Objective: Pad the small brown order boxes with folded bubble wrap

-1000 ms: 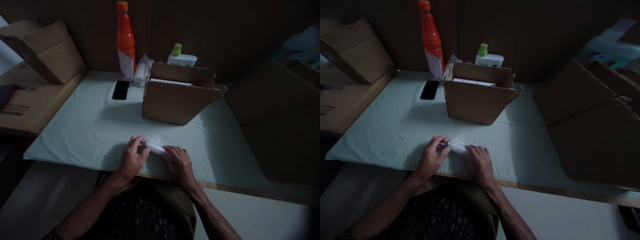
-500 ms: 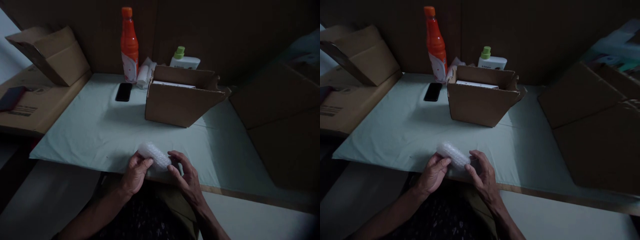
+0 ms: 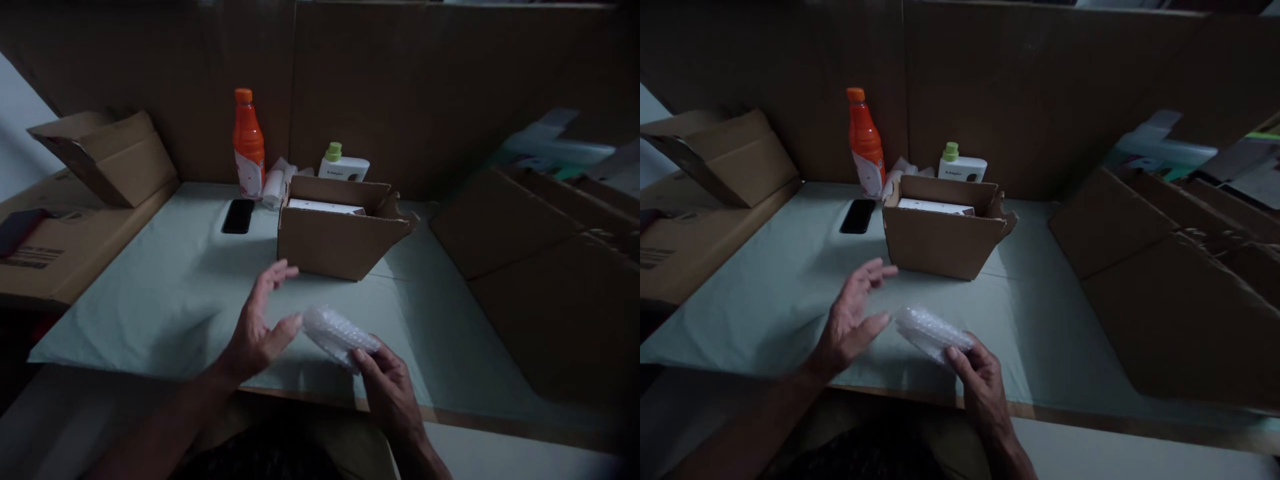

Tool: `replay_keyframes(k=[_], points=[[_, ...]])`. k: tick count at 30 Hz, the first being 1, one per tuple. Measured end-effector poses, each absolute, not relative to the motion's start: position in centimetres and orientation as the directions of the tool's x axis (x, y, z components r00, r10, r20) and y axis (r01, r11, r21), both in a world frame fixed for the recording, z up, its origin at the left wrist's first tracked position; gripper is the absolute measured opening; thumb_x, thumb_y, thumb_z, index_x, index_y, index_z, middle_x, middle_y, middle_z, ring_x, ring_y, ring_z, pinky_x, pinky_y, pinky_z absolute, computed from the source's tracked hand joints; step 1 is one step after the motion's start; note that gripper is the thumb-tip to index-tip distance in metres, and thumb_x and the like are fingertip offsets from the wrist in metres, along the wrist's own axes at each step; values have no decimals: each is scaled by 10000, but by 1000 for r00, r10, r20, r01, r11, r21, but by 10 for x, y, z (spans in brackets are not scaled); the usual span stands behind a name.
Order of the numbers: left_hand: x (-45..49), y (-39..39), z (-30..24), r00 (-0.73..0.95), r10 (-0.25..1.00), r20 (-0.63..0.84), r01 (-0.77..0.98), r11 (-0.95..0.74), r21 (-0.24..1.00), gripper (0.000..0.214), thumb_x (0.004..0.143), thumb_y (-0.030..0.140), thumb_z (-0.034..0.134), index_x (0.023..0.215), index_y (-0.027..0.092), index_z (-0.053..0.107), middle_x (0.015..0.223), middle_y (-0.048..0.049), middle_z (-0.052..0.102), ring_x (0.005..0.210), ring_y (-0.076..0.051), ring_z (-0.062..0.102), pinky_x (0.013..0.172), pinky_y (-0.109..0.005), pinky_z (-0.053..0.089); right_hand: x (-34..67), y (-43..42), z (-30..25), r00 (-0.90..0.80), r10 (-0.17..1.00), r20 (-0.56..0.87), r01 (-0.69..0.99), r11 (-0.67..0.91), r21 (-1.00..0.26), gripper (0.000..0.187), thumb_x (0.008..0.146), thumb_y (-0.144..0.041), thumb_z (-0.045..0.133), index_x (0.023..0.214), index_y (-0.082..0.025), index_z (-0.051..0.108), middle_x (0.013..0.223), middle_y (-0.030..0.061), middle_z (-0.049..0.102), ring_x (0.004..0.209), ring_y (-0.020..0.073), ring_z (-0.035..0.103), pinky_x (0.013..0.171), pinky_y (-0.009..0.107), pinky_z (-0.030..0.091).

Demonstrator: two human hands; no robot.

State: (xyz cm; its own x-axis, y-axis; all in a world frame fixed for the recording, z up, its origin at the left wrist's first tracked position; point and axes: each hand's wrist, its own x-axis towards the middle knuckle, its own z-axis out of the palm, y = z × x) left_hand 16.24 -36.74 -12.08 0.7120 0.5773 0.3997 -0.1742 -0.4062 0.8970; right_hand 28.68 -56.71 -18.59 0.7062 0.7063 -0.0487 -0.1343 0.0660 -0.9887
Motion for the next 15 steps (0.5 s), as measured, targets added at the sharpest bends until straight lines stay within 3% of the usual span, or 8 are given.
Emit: replay_keyframes(k=[2,3,5,8,10,12,15], points=[[193,-342,-96,587,477,654,-87,-766,637,662,820,238,630,1439,165,406,1458,-163,506,1397,-298,411,1170,-493,301,297,-578,-183,732,681,-16,-79,61,-995,186,869,-379,719,950,-212,730,851,22,688,781,153,613,690,229,504],[210,-330,-85,566,401,720,-30,-863,504,647,808,215,631,1419,144,430,1464,-171,500,1435,-308,361,1190,-501,262,300,-583,-180,741,672,4,-40,49,-998,172,866,-369,722,940,-213,729,847,21,691,777,153,618,683,223,508],[243,-308,-70,615,325,719,92,-935,344,555,789,170,632,1330,125,520,1424,-175,541,1436,-328,355,1201,-523,219,306,-593,-173,753,657,43,50,8,-999,171,861,-368,725,933,-213,737,842,25,706,773,159,639,671,220,523],[272,-287,-62,722,323,612,187,-943,277,228,814,138,594,1031,165,656,1110,-117,702,1197,-311,565,1115,-541,329,313,-604,-158,777,620,104,190,-74,-979,229,833,-396,742,962,-207,762,840,44,736,764,185,681,651,232,557],[270,-284,-62,765,281,579,137,-950,280,100,839,138,574,880,184,653,929,-71,714,1009,-266,619,1017,-496,425,319,-611,-144,794,588,152,270,-118,-956,273,804,-420,759,957,-194,775,836,60,751,764,206,703,647,246,578],[251,-290,-63,774,206,599,40,-960,278,99,869,141,558,838,189,639,862,-46,703,924,-232,618,992,-474,449,326,-619,-125,817,535,218,337,-134,-932,306,779,-452,771,936,-189,780,843,70,759,764,218,714,650,257,592],[203,-311,-65,753,143,642,-42,-964,263,116,905,127,536,877,186,633,858,-30,690,889,-199,615,1081,-507,396,330,-632,-89,853,384,353,443,-178,-879,306,761,-478,779,920,-217,777,858,59,761,763,215,713,648,261,597]])
